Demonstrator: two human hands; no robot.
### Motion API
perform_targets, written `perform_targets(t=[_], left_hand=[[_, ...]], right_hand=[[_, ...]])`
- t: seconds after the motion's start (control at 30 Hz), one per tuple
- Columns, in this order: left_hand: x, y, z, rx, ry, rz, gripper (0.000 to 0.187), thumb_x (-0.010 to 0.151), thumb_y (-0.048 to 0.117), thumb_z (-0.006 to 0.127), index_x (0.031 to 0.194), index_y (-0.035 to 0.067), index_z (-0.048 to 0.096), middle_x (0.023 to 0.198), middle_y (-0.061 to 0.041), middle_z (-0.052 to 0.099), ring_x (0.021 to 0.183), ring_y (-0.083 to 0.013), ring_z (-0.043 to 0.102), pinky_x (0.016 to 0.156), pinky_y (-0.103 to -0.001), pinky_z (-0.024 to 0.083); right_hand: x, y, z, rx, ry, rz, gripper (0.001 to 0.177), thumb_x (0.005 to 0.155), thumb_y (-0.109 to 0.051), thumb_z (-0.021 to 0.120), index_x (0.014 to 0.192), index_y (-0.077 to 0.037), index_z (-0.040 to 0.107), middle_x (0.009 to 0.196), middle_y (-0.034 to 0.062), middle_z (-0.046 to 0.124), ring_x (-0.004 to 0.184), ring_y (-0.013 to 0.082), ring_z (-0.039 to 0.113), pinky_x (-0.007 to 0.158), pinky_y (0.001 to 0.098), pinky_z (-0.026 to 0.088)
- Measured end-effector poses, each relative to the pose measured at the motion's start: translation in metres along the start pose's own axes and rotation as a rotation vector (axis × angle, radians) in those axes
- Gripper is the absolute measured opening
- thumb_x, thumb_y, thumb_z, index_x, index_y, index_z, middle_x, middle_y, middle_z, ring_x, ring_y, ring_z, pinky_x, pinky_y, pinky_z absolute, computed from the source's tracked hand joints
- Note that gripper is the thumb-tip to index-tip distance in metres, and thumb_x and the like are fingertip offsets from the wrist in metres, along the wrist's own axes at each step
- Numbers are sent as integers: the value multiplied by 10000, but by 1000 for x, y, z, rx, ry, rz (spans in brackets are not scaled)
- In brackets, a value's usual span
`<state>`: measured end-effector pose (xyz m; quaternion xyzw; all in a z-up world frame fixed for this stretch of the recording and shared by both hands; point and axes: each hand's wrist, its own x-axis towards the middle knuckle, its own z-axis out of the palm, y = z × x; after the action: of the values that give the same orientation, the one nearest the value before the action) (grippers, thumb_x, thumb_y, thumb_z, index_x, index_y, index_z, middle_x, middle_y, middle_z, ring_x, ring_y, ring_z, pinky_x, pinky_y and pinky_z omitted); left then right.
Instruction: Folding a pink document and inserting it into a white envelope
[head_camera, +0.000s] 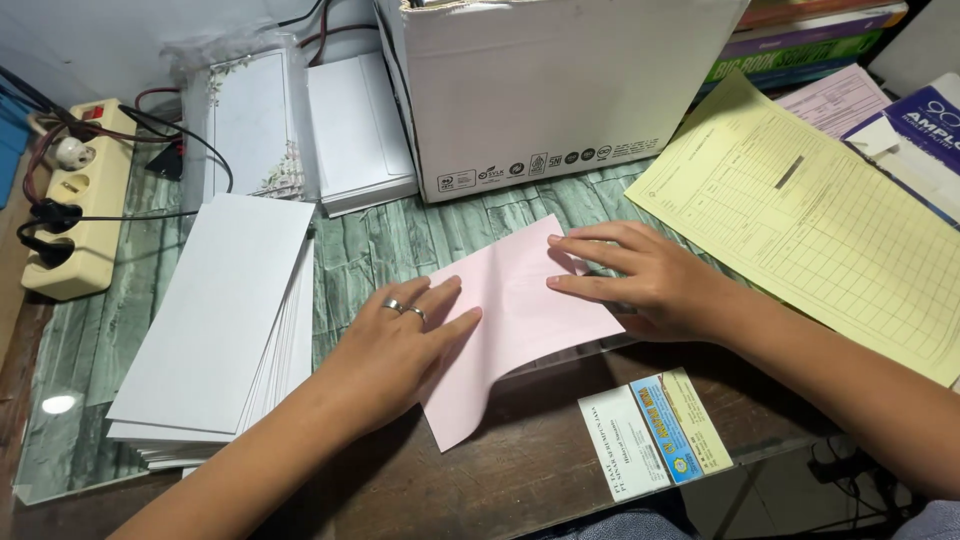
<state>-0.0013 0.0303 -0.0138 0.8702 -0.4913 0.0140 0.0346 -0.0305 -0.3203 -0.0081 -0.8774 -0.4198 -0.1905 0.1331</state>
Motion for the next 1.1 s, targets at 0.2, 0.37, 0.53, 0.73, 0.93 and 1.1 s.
perform_targets(t=[0.2,0.37,0.53,0.73,0.93,1.1], left_hand=[[6,5,22,-21,25,17,517,903,251,554,1418,282,526,1323,-113,560,1251,-405,545,1044,-559,395],[7,15,4,-78,124,57,393,985,332,473,1341,215,589,1401,-155,508,1360,-438,437,1083,-595,327],[4,6,4,-269,37,99,573,1038,501,386,1482,156,494,1529,-192,470,1449,-464,345,1145,-629,234],[0,-11,13,-677,23,160,887,938,711,216,1551,101,416,1610,-180,407,1494,-514,201,1172,-682,83],[-1,0,20,-344,181,106,907,833,784,568,1474,143,530,1517,-93,544,1433,-398,417,1194,-582,246],[6,-3,37,-401,398,-44,288,915,244,672,1141,77,735,1183,-61,736,1234,-320,643,1089,-457,481]], right_hand=[[-1,-1,20,279,95,92,477,948,-528,596,1259,-185,711,1205,25,716,1239,272,629,1144,473,391],[6,-13,21,215,99,32,301,966,-389,641,1183,-213,752,1241,52,704,1239,301,621,1124,513,388],[-5,2,29,291,11,7,342,968,-403,629,1234,-214,732,1346,58,683,1304,292,602,1153,563,334],[-4,10,3,469,-78,190,335,1016,-345,563,1220,-152,745,1305,128,716,1294,367,611,1138,623,321],[-13,25,-5,551,-79,436,199,942,-176,691,1108,-126,789,1221,88,773,1258,346,644,1140,621,351],[-31,38,11,564,-5,599,143,917,-163,728,988,-85,824,942,104,816,1001,269,763,1030,485,525]])
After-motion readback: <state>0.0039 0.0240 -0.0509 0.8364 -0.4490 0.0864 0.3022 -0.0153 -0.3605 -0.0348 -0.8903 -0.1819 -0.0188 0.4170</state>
